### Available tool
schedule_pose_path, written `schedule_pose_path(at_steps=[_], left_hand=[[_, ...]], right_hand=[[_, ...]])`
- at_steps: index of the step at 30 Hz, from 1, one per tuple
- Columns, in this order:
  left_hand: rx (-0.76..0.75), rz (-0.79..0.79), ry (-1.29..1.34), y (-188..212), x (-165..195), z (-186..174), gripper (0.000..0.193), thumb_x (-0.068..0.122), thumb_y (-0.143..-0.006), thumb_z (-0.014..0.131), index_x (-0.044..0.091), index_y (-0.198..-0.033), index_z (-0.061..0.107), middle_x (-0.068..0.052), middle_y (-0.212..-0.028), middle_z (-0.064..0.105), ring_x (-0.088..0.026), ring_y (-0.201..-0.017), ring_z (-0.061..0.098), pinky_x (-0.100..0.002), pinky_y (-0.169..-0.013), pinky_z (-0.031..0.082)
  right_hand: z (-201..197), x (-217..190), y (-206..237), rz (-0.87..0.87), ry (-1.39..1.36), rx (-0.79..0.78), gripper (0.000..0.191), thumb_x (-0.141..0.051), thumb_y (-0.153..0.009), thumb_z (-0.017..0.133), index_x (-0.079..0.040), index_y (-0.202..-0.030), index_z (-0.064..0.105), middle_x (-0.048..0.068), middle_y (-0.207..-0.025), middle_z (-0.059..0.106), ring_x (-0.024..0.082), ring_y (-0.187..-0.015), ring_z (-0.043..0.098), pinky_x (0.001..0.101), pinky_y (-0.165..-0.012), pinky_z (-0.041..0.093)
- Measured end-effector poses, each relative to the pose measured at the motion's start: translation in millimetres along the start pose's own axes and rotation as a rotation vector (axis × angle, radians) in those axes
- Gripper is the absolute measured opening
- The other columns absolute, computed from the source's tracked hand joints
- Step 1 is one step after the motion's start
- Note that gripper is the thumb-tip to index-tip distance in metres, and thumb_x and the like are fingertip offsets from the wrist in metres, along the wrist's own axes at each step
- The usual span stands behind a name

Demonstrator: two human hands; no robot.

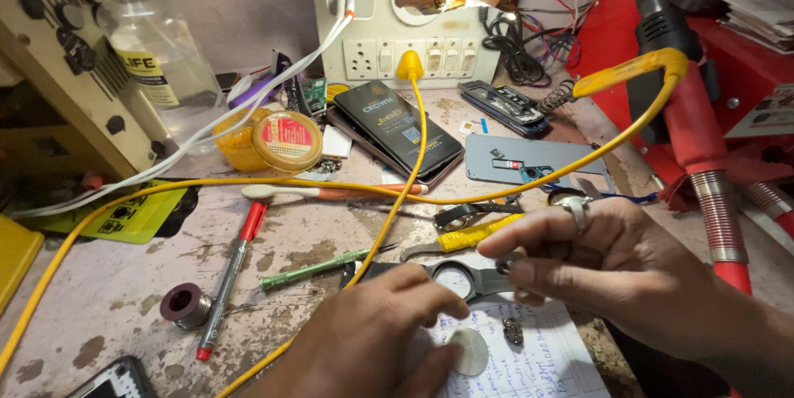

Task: The person repairs a wristwatch at a cluttered workbench. They handle the watch dial and small components by hand, then use tweezers to position and adjust the watch hands on the dial, repeatedly picking up and setting down small parts while working over a handwritten paper.

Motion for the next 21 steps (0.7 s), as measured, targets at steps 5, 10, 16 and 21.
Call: schedule_pose_path(at_steps=[5, 10, 16, 21], left_hand=[[-0.007, 0.084, -0.063, -5, 8, 2, 0.056, 0.054, -0.079, 0.082, 0.017, -0.120, 0.069, -0.009, -0.113, 0.067, -0.036, -0.106, 0.069, -0.048, -0.083, 0.054], [-0.011, -0.013, -0.068, -6, 9, 7, 0.052, 0.055, -0.077, 0.081, 0.017, -0.111, 0.071, -0.008, -0.103, 0.066, -0.031, -0.104, 0.069, -0.047, -0.083, 0.054], [0.023, 0.001, -0.032, -4, 8, 7, 0.045, 0.049, -0.079, 0.082, 0.018, -0.110, 0.072, -0.006, -0.103, 0.066, -0.030, -0.105, 0.068, -0.047, -0.083, 0.053], [-0.019, -0.073, 0.185, 0, 10, 5, 0.029, 0.024, -0.075, 0.081, 0.015, -0.099, 0.069, -0.001, -0.089, 0.073, -0.020, -0.087, 0.076, -0.037, -0.073, 0.058]], right_hand=[[5, -7, 1, -0.028, -0.053, -0.196, 0.029, 0.001, -0.095, 0.073, 0.010, -0.122, 0.073, 0.011, -0.098, 0.076, 0.013, -0.089, 0.071, 0.0283, -0.078, 0.059], [13, -12, 1, -0.009, -0.055, -0.280, 0.027, 0.004, -0.096, 0.071, 0.010, -0.123, 0.072, 0.014, -0.097, 0.079, 0.015, -0.091, 0.071, 0.0292, -0.081, 0.058], [16, -15, -4, -0.007, -0.169, -0.308, 0.024, 0.004, -0.096, 0.068, 0.011, -0.119, 0.071, 0.016, -0.102, 0.078, 0.018, -0.092, 0.072, 0.0322, -0.084, 0.059], [13, -14, -4, 0.043, -0.240, -0.263, 0.016, 0.000, -0.100, 0.063, 0.006, -0.114, 0.068, 0.018, -0.099, 0.079, 0.022, -0.089, 0.077, 0.0356, -0.082, 0.063]])
Point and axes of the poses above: each hand's wrist, its own y-axis away from the middle knuckle, its own z-axis out of the palm, x = y × z, the point moved 3 cm from there along -y, towards the middle knuckle
